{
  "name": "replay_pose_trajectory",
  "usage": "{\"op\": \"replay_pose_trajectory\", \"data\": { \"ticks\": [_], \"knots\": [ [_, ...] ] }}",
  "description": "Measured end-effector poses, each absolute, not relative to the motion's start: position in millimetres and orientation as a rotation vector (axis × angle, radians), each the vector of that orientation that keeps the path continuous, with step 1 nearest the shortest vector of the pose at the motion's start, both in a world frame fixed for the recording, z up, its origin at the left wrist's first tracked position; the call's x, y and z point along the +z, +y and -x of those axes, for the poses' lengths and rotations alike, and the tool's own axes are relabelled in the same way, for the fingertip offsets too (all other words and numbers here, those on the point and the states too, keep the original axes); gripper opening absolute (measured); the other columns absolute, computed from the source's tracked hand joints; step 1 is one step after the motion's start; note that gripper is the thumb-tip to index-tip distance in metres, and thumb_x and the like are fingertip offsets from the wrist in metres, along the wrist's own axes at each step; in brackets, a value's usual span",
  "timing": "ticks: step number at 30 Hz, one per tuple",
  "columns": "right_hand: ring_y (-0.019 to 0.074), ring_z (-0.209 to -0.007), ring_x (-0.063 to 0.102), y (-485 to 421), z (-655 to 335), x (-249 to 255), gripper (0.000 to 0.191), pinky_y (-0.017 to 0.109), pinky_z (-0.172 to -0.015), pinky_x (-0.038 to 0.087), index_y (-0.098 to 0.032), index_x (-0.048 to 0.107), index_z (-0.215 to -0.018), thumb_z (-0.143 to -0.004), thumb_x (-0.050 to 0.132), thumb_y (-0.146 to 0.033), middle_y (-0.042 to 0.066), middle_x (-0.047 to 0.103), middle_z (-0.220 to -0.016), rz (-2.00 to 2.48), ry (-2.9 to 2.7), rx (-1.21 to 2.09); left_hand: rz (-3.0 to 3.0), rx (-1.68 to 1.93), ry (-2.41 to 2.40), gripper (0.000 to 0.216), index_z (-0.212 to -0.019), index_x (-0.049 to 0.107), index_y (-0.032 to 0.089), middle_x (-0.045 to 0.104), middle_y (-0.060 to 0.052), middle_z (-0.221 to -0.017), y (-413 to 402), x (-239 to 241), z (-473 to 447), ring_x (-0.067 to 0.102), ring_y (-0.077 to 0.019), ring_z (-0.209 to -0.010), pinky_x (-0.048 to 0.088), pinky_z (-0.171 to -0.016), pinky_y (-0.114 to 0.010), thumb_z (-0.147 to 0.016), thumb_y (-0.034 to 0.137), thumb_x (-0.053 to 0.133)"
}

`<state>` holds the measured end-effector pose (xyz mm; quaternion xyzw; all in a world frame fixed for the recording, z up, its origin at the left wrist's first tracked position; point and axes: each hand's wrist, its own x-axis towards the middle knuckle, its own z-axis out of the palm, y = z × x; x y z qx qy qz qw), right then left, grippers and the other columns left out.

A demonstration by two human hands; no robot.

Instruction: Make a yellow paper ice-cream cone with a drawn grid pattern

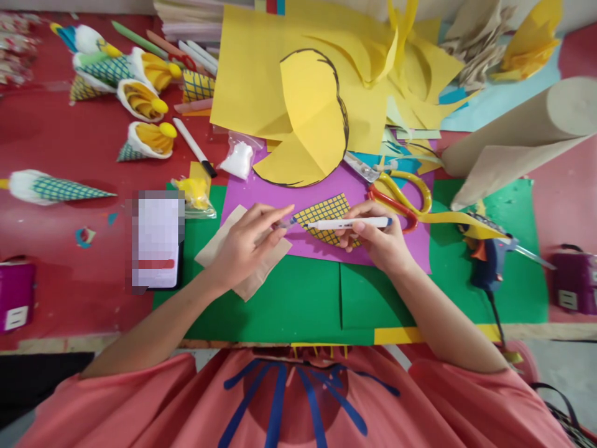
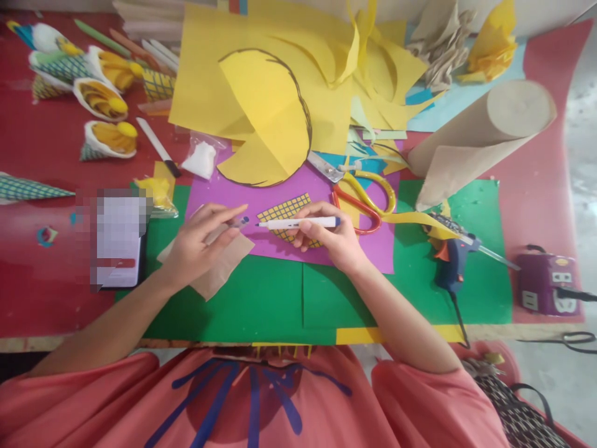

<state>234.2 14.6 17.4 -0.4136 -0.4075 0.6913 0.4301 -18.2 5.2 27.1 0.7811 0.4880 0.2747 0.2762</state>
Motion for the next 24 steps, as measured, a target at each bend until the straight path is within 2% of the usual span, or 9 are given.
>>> {"op": "replay_pose_trajectory", "data": {
  "ticks": [5, 8, 12, 20, 24],
  "knots": [
    [0.0138, -0.058, 0.069, 15.2, -235.0, 17.8, 0.019, 0.022, -0.049, 0.055, -0.018, 0.063, -0.089, -0.079, 0.068, -0.035, 0.002, 0.072, -0.073, 0.931, -0.964, 1.746, -1.614, 0.825, 1.333, 0.029, -0.115, 0.060, 0.024, 0.064, -0.004, -0.103, 7.1, 18.7, 17.8, 0.061, -0.0132, -0.090, 0.052, -0.078, -0.025, -0.093, 0.039, 0.048],
    [0.0143, -0.060, 0.069, 15.0, -234.7, 18.1, 0.019, 0.023, -0.051, 0.056, -0.018, 0.064, -0.090, -0.080, 0.067, -0.033, 0.003, 0.073, -0.075, 0.928, -0.958, 1.757, -1.235, 0.955, 1.257, 0.026, -0.101, 0.060, 0.022, 0.066, -0.003, -0.097, 6.9, 12.8, 15.6, 0.063, -0.0125, -0.083, 0.052, -0.074, -0.025, -0.084, 0.041, 0.062],
    [0.0144, -0.060, 0.069, 13.5, -234.0, 17.1, 0.020, 0.024, -0.052, 0.057, -0.017, 0.065, -0.089, -0.079, 0.067, -0.034, 0.003, 0.074, -0.076, 0.954, -0.979, 1.780, -0.970, 1.046, 1.163, 0.025, -0.085, 0.062, 0.020, 0.068, -0.002, -0.088, 3.9, 11.3, 10.5, 0.065, -0.0132, -0.081, 0.053, -0.077, -0.026, -0.070, 0.031, 0.078],
    [0.0127, -0.061, 0.070, 6.0, -227.8, 15.7, 0.015, 0.023, -0.056, 0.058, -0.015, 0.066, -0.093, -0.085, 0.064, -0.027, 0.003, 0.074, -0.078, 0.833, -1.017, 1.868, -1.063, 1.029, 1.090, 0.017, -0.080, 0.062, 0.020, 0.071, 0.000, -0.087, -3.8, 17.0, 2.8, 0.068, -0.0112, -0.084, 0.054, -0.076, -0.021, -0.072, 0.022, 0.077],
    [0.0140, -0.067, 0.072, 2.6, -225.4, 17.5, 0.018, 0.024, -0.061, 0.059, -0.014, 0.065, -0.096, -0.086, 0.064, -0.028, 0.005, 0.075, -0.081, 0.845, -1.030, 1.928, -1.270, 0.896, 1.125, 0.014, -0.087, 0.061, 0.020, 0.071, 0.002, -0.078, -10.8, 19.5, 5.7, 0.068, -0.0094, -0.071, 0.054, -0.065, -0.017, -0.079, 0.025, 0.071]
  ]
}}
